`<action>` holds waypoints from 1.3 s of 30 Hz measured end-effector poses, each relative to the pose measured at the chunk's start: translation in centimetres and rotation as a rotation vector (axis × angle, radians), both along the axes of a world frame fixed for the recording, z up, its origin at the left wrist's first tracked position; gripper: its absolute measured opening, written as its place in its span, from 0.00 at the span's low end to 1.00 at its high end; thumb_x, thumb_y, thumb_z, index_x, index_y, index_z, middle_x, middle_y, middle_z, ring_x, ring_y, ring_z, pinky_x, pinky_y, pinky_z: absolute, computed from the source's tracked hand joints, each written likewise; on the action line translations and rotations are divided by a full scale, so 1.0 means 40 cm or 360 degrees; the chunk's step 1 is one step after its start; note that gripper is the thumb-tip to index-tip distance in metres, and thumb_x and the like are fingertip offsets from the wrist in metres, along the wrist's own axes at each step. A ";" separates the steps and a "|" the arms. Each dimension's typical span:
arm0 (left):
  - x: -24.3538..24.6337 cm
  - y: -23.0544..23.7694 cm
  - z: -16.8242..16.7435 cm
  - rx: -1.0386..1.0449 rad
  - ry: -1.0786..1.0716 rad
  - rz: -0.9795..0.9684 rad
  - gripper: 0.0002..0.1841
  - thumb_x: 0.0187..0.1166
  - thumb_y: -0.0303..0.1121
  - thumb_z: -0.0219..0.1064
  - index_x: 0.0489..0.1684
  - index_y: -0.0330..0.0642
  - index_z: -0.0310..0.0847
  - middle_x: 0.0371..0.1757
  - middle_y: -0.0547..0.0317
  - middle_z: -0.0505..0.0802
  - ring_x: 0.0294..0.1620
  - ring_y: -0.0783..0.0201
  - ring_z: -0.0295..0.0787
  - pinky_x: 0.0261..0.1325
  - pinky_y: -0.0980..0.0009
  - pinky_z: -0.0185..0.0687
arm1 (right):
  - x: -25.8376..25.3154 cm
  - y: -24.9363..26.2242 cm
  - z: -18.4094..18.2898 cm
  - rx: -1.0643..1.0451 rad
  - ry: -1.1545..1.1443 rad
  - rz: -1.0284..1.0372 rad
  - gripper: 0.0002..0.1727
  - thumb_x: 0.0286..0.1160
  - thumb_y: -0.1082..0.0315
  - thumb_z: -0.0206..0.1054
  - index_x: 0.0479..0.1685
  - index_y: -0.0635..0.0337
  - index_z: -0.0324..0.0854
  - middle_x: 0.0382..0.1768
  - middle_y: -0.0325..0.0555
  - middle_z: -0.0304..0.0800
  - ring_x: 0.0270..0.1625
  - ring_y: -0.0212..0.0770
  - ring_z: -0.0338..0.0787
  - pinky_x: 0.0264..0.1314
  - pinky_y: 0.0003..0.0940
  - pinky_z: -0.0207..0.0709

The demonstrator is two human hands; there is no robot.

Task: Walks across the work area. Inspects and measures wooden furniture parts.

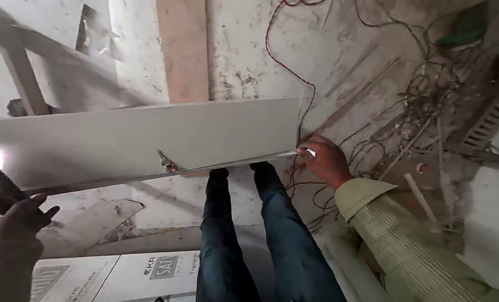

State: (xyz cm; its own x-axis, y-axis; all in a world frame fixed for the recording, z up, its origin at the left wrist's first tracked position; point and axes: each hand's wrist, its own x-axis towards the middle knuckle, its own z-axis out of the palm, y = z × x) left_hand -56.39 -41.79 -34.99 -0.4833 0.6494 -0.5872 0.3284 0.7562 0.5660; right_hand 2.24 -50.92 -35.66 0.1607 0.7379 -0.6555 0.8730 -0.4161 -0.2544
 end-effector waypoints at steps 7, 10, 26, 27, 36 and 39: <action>0.045 0.017 0.009 -0.0141 0.0133 -0.0053 0.24 0.84 0.28 0.62 0.79 0.40 0.64 0.57 0.56 0.80 0.45 0.70 0.77 0.47 0.68 0.80 | 0.027 0.018 -0.009 -0.0237 0.0048 -0.0005 0.15 0.86 0.53 0.65 0.52 0.47 0.95 0.50 0.47 0.92 0.57 0.51 0.90 0.58 0.58 0.81; 0.072 0.023 0.017 -0.0167 0.0157 -0.0046 0.23 0.85 0.28 0.60 0.78 0.41 0.64 0.51 0.59 0.78 0.40 0.72 0.76 0.43 0.71 0.79 | 0.029 0.020 -0.012 -0.0245 0.0057 0.0006 0.14 0.86 0.55 0.64 0.52 0.47 0.95 0.48 0.46 0.92 0.55 0.51 0.90 0.57 0.57 0.81; 0.069 0.023 0.014 -0.0141 0.0081 0.0071 0.21 0.87 0.30 0.58 0.77 0.45 0.65 0.54 0.60 0.82 0.45 0.69 0.81 0.47 0.68 0.82 | 0.043 0.037 -0.013 -0.0387 0.0024 0.0012 0.14 0.85 0.52 0.64 0.50 0.43 0.95 0.48 0.42 0.92 0.54 0.46 0.90 0.53 0.55 0.80; 0.070 0.024 0.012 -0.0134 0.0080 0.0085 0.20 0.87 0.30 0.58 0.77 0.45 0.66 0.53 0.61 0.82 0.44 0.70 0.81 0.47 0.69 0.82 | 0.043 0.037 -0.012 -0.0384 0.0018 0.0021 0.14 0.85 0.52 0.64 0.49 0.43 0.95 0.48 0.42 0.92 0.54 0.46 0.90 0.52 0.54 0.80; 0.067 0.009 0.002 -0.0023 0.0007 0.0134 0.21 0.84 0.31 0.62 0.74 0.47 0.66 0.55 0.61 0.83 0.46 0.69 0.84 0.47 0.68 0.85 | 0.042 0.037 -0.013 -0.0363 -0.0006 0.0033 0.14 0.86 0.53 0.64 0.50 0.45 0.95 0.50 0.44 0.92 0.55 0.49 0.90 0.53 0.57 0.80; 0.029 0.009 -0.008 -0.0027 -0.0012 0.0078 0.20 0.82 0.31 0.63 0.71 0.49 0.68 0.52 0.62 0.82 0.44 0.70 0.82 0.47 0.66 0.85 | 0.036 0.039 -0.002 -0.0337 0.0023 0.0074 0.14 0.87 0.55 0.64 0.52 0.51 0.94 0.51 0.50 0.92 0.57 0.54 0.90 0.58 0.61 0.80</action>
